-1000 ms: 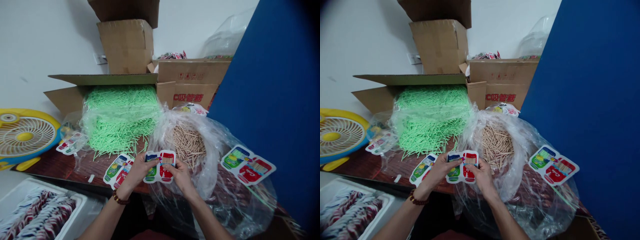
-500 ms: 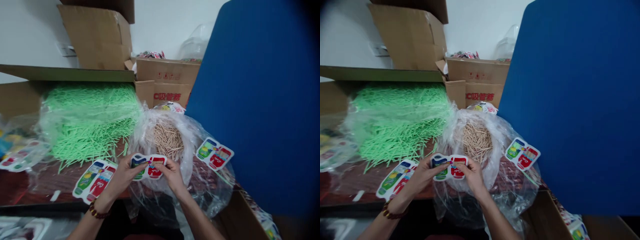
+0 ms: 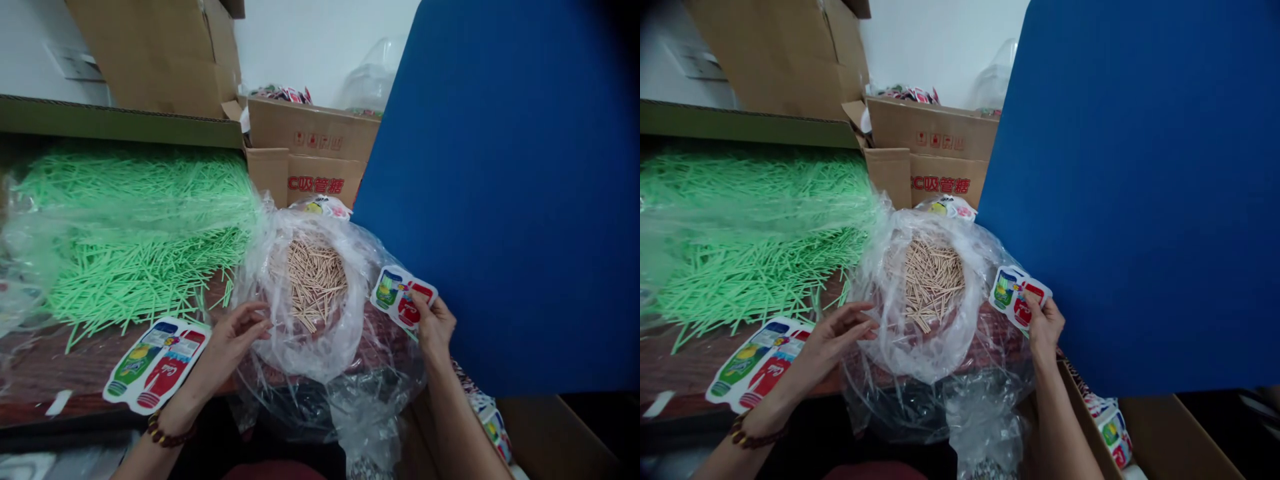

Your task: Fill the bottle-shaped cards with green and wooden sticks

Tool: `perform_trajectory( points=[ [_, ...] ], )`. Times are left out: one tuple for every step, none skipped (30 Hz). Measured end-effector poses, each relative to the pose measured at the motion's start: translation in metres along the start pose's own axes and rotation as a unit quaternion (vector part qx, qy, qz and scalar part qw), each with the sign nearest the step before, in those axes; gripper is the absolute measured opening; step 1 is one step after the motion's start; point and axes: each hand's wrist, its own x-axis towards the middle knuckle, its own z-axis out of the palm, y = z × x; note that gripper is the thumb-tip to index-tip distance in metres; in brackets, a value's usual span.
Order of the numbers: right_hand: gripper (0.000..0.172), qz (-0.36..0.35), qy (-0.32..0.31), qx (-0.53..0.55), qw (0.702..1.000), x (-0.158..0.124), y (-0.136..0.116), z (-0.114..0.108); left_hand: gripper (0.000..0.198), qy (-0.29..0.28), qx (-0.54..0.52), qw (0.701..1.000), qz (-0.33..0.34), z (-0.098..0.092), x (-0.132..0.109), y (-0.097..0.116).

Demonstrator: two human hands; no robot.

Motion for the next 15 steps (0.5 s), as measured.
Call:
perform_trajectory(
  points=[
    [0.037, 0.013, -0.003, -0.007, 1.0, 0.002, 0.009, -0.003, 0.035, -0.001, 0.005, 1.0, -0.003, 0.0, 0.0, -0.001],
    [0.039, 0.021, -0.006, -0.014, 1.0, 0.004, 0.016, -0.006, 0.035, -0.003, 0.009, 1.0, -0.005, -0.001, 0.0, -0.002],
    [0.042, 0.024, -0.007, -0.021, 0.999, 0.006, 0.021, -0.009, 0.036, -0.003, 0.011, 1.0, -0.005, -0.002, 0.0, -0.003],
    [0.044, 0.021, -0.008, -0.031, 0.999, 0.007, 0.023, -0.012, 0.036, -0.002, 0.012, 1.0, -0.006, -0.004, 0.0, -0.004],
    [0.047, 0.015, -0.009, -0.047, 0.999, 0.008, 0.022, -0.016, 0.036, 0.0, 0.012, 1.0, -0.007, -0.005, 0.0, -0.005],
    [0.048, 0.005, -0.011, -0.07, 0.997, 0.009, 0.018, -0.02, 0.036, 0.003, 0.011, 1.0, -0.01, -0.007, 0.0, -0.006],
    [0.05, -0.009, -0.012, -0.101, 0.995, 0.008, 0.012, -0.024, 0.036, 0.008, 0.01, 1.0, -0.013, -0.008, -0.001, -0.007],
    [0.05, -0.029, -0.013, -0.135, 0.99, 0.007, 0.003, -0.028, 0.036, 0.013, 0.009, 1.0, -0.017, -0.008, -0.001, -0.008],
    [0.05, -0.053, -0.012, -0.17, 0.984, 0.004, -0.007, -0.031, 0.036, 0.017, 0.008, 1.0, -0.02, -0.008, -0.001, -0.009],
    [0.049, -0.079, -0.012, -0.202, 0.976, -0.001, -0.018, -0.034, 0.036, 0.019, 0.006, 1.0, -0.021, -0.008, -0.002, -0.01],
    [0.047, -0.104, -0.014, -0.223, 0.969, -0.006, -0.03, -0.035, 0.035, 0.019, 0.004, 1.0, -0.02, -0.007, -0.002, -0.01],
    [0.044, -0.127, -0.016, -0.233, 0.964, -0.014, -0.041, -0.034, 0.034, 0.018, 0.003, 1.0, -0.019, -0.006, -0.003, -0.01],
    [0.041, -0.148, -0.018, -0.228, 0.962, -0.022, -0.051, -0.032, 0.033, 0.016, 0.004, 1.0, -0.016, -0.005, -0.004, -0.01],
    [0.038, -0.165, -0.018, -0.209, 0.964, -0.029, -0.06, -0.029, 0.032, 0.014, 0.006, 1.0, -0.012, -0.005, -0.005, -0.01],
    [0.038, -0.181, -0.014, -0.184, 0.966, -0.037, -0.067, -0.024, 0.03, 0.012, 0.008, 1.0, -0.006, -0.005, -0.006, -0.009]
  ],
)
